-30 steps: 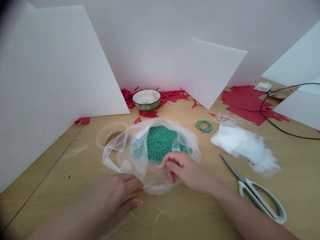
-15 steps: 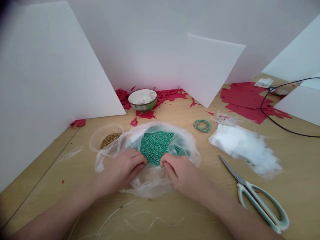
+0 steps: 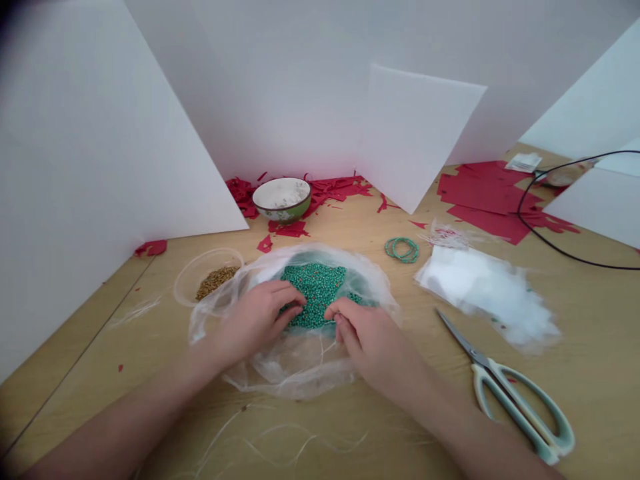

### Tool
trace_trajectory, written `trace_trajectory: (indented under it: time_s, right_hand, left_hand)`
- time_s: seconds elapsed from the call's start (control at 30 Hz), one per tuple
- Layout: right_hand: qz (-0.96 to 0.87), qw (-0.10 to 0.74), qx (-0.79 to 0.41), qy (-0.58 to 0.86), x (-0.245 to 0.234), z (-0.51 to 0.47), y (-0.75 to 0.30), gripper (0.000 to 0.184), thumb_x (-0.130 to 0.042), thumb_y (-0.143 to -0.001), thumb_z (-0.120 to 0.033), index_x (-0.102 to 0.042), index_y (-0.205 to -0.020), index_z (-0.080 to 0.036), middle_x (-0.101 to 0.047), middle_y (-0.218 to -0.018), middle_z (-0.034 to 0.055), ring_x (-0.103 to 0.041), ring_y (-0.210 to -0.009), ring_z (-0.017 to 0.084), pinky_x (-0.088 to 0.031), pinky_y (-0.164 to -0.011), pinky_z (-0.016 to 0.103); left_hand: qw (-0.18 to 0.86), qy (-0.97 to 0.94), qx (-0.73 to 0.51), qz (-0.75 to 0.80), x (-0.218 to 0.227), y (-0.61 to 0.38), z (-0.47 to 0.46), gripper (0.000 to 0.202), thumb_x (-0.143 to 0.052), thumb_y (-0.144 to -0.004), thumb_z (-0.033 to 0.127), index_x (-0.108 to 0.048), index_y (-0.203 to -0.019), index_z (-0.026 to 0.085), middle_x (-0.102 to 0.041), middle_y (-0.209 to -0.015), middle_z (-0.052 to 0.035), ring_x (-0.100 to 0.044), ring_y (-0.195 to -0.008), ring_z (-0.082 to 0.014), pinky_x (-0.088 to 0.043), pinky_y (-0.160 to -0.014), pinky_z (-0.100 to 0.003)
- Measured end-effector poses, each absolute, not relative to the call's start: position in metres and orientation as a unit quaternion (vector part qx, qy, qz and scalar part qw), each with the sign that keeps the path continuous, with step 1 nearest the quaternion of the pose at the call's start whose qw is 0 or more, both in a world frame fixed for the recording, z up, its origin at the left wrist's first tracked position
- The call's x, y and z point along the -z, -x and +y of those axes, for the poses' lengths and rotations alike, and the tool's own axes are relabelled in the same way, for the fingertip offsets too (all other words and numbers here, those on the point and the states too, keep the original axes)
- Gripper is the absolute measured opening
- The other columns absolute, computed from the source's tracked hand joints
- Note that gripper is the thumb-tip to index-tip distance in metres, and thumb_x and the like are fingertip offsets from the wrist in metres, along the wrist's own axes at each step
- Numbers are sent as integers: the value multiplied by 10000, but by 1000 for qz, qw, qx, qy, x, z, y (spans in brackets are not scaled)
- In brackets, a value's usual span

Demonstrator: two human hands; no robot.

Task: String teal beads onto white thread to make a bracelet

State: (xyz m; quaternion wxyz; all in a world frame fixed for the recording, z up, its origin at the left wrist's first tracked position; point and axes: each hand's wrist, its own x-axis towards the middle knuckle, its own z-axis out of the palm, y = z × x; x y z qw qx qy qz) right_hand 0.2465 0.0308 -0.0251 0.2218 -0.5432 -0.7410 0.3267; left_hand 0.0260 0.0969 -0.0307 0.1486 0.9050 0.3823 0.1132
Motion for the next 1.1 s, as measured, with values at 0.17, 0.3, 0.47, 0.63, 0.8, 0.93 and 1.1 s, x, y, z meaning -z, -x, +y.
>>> trace_trajectory:
  time_s: [0.17, 0.3, 0.47, 0.63, 0.8, 0.93, 1.1]
  right_hand:
    - [-743, 241, -301, 546, 30, 30, -247, 284, -375, -969, -199, -606, -1134, -222, -693, -840, 16, -625, -697, 159, -429, -647, 285]
    - [-745, 262, -287, 542, 32, 27, -246, 337, -371, -973, -208, -570, -1243, -234, -709, -891, 27, -655, -796, 181, -461, -708, 302]
    - [-744, 267, -296, 537, 35, 27, -243, 344, -373, -975, -214, -551, -1269, -223, -714, -900, 37, -661, -801, 184, -469, -714, 311]
    - [-745, 265, -296, 536, 37, 26, -243, 323, -372, -972, -198, -548, -1242, -219, -711, -891, 37, -662, -808, 187, -458, -700, 307]
    - [-733, 278, -312, 537, 39, 23, -244, 262, -380, -976, -203, -455, -1226, -216, -714, -875, 28, -663, -791, 187, -456, -702, 311]
    - [-725, 295, -308, 541, 37, 22, -242, 113, -390, -968, -194, -459, -1056, -213, -715, -879, 41, -674, -844, 197, -462, -719, 316]
    - [-754, 278, -224, 552, 30, 23, -236, 118, -427, -955, -201, -543, -941, -214, -667, -866, 40, -627, -820, 201, -448, -703, 326]
  left_hand:
    - [148, -891, -130, 410, 39, -43, 115, 164, -500, -918, 199, -660, -953, 182, -657, -951, -60, -608, -906, -215, -474, -830, -355]
    - [164, -872, -140, 440, 39, -52, 120, 176, -488, -928, 246, -618, -1011, 161, -644, -1001, -91, -609, -946, -237, -478, -853, -382]
    - [218, -851, -129, 459, 36, -74, 120, 218, -592, -869, 299, -599, -1014, 137, -629, -1050, -141, -605, -980, -285, -465, -879, -434]
    - [341, -806, -135, 466, 34, -84, 133, 24, -603, -798, 160, -618, -784, 148, -652, -884, -111, -609, -915, -260, -454, -882, -423]
    - [552, -689, -163, 440, 35, -62, 135, 137, -555, -840, 239, -649, -849, 139, -628, -727, -32, -581, -646, -138, -514, -682, -307]
    - [668, -558, -240, 429, 35, -44, 112, 252, -457, -906, 205, -596, -1087, 98, -668, -988, -131, -656, -836, -137, -536, -839, -307]
    - [776, -365, -324, 400, 26, -29, 81, 377, -364, -986, 316, -545, -1200, 63, -596, -1250, -215, -585, -1193, -208, -435, -1073, -335]
